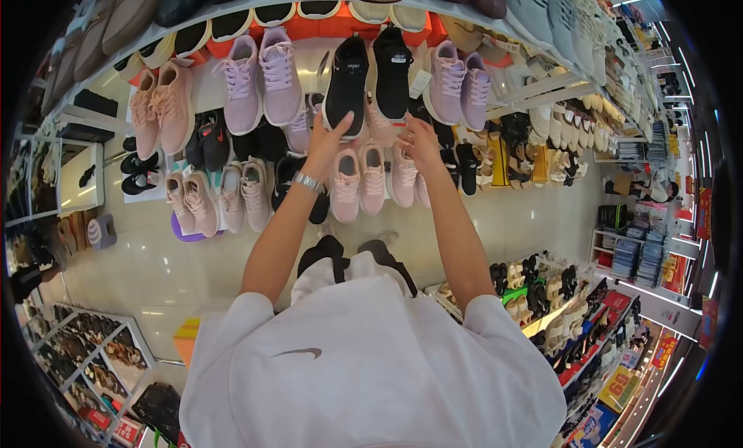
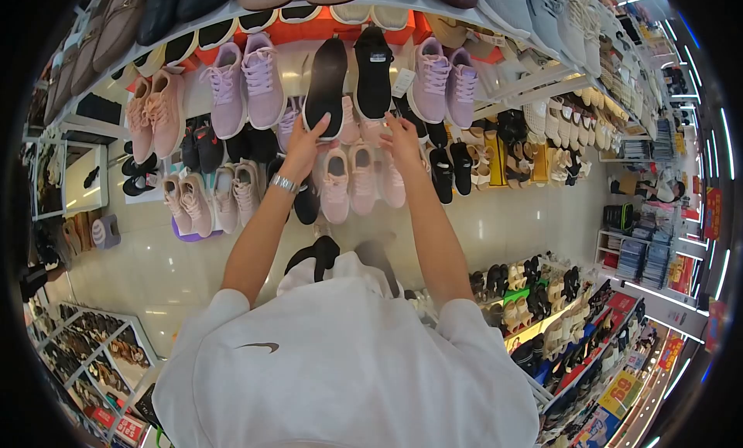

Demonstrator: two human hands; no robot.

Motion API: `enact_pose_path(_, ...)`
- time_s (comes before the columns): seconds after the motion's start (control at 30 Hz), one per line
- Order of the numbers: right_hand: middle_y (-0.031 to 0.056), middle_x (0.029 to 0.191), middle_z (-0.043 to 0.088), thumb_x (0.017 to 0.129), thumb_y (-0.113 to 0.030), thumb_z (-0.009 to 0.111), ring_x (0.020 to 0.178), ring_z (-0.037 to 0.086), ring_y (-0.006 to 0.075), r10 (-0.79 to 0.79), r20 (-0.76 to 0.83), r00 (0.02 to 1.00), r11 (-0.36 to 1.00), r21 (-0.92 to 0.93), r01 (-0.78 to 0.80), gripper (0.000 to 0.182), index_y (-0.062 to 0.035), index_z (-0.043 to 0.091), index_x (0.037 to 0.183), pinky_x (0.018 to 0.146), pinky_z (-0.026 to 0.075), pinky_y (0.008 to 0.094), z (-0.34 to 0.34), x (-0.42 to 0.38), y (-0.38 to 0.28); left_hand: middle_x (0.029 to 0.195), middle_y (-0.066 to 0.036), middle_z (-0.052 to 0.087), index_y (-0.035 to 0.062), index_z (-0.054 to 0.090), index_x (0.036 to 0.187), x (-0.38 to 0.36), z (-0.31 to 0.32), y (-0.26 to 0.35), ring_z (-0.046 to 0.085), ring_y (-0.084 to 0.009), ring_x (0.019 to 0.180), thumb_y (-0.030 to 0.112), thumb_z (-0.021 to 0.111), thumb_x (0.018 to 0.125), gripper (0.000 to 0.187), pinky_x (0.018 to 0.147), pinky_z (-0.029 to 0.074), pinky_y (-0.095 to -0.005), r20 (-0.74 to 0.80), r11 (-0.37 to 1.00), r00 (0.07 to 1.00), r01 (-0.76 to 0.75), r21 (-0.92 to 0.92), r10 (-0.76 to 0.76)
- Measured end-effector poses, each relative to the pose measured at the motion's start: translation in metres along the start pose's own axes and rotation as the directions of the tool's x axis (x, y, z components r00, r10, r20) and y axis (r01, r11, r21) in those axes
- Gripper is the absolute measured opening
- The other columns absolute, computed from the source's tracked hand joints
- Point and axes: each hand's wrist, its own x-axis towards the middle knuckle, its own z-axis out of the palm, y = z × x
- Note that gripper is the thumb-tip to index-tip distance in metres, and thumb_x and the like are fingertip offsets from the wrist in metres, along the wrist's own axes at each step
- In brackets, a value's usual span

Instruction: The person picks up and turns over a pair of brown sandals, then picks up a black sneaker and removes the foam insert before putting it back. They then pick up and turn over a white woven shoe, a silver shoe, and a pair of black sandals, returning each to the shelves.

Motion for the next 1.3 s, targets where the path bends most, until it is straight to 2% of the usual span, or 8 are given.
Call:
enact_pose_path(0.13,0.0164,0.123,0.054,0.089,-0.039,0.075,0.097,0.067,0.0298,0.088,0.230,0.969,0.939,0.306,-0.158,0.064,-0.0024,0.042,0.129,0.082,0.056,0.0371,0.012,0.004,-0.004,0.112,-0.010,0.067,0.0049,0.048,0.124,0.039,0.008,-0.001,0.069,-0.0209,0.086,0.027,0.073,0.091,0.047,0.070,0.059,-0.0330,-0.008,0.998,1.000,0.014,-0.058,-0.015)
enact_pose_path(0.37,0.0128,0.105,0.064,0.092,-0.029,0.073,0.092,0.069,0.0304,0.016,0.259,0.966,0.954,0.286,-0.093,0.046,0.0003,0.050,0.118,0.082,0.059,0.0374,0.031,0.016,0.003,0.097,-0.005,0.070,0.0082,0.057,0.114,0.060,0.011,0.003,0.069,-0.0197,0.074,0.034,0.072,0.092,0.036,0.060,0.050,-0.0276,-0.054,0.990,0.994,0.096,0.101,-0.091)
enact_pose_path(0.6,0.0067,0.110,0.067,0.097,-0.022,0.065,0.086,0.068,0.0235,-0.002,0.295,0.955,0.955,0.284,-0.086,0.033,-0.0053,0.053,0.123,0.078,0.057,0.0358,-0.017,-0.048,0.042,0.107,-0.011,0.067,0.0043,0.057,0.122,0.051,0.003,-0.021,0.067,-0.0246,0.094,0.044,0.067,0.094,0.050,0.075,0.054,-0.0339,-0.006,0.993,0.993,0.117,-0.004,-0.117)
enact_pose_path(0.8,0.0064,0.105,0.068,0.087,-0.016,0.071,0.084,0.067,0.0172,0.032,0.154,0.988,0.979,0.196,-0.062,0.041,-0.0014,0.059,0.122,0.072,0.054,0.0304,-0.157,-0.135,0.058,0.121,-0.016,0.062,0.0032,0.049,0.131,-0.004,-0.014,-0.076,0.063,-0.0306,0.105,0.063,0.052,0.093,0.071,0.086,0.051,-0.0462,0.039,0.860,0.860,0.507,0.051,-0.509)
enact_pose_path(0.9,0.0045,0.100,0.069,0.085,-0.015,0.070,0.087,0.066,0.0142,-0.052,0.208,0.977,0.993,0.115,0.028,0.033,-0.0017,0.064,0.115,0.078,0.052,0.0280,-0.231,-0.170,0.050,0.128,-0.018,0.061,0.0001,0.051,0.131,-0.032,0.018,-0.099,0.061,-0.0345,0.114,0.056,0.046,0.098,0.065,0.099,0.047,-0.0498,0.197,0.721,0.696,0.684,0.109,-0.690)
enact_pose_path(1.0,0.0039,0.099,0.070,0.083,-0.016,0.069,0.090,0.065,0.0139,-0.085,0.162,0.983,0.982,0.180,0.055,0.027,-0.0021,0.067,0.107,0.085,0.049,0.0271,-0.281,-0.182,0.042,0.144,-0.025,0.049,0.0014,0.036,0.149,-0.053,0.074,-0.139,0.055,-0.0429,0.123,0.061,0.041,0.098,0.078,0.104,0.044,-0.0561,0.603,0.484,0.287,0.853,0.192,-0.744)
enact_pose_path(1.13,0.0032,0.099,0.070,0.087,-0.023,0.067,0.090,0.064,0.0143,0.016,-0.092,0.996,0.898,0.439,0.026,0.031,-0.0019,0.070,0.109,0.085,0.048,0.0277,-0.318,-0.156,0.051,0.139,-0.026,0.052,0.0006,0.039,0.146,-0.126,0.197,-0.143,0.059,-0.0456,0.118,0.065,0.042,0.096,0.081,0.097,0.050,-0.0552,0.712,0.216,-0.178,0.878,0.426,-0.680)
enact_pose_path(1.3,0.0016,0.100,0.067,0.097,-0.033,0.063,0.088,0.061,0.0076,-0.171,-0.328,0.929,0.892,0.348,0.287,0.036,-0.0042,0.065,0.117,0.075,0.046,0.0199,-0.356,-0.161,0.046,0.126,-0.021,0.063,0.0064,0.048,0.141,-0.151,0.288,-0.187,0.069,-0.0386,0.096,0.064,0.045,0.095,0.073,0.083,0.058,-0.0520,0.600,0.299,0.124,0.933,0.201,-0.791)
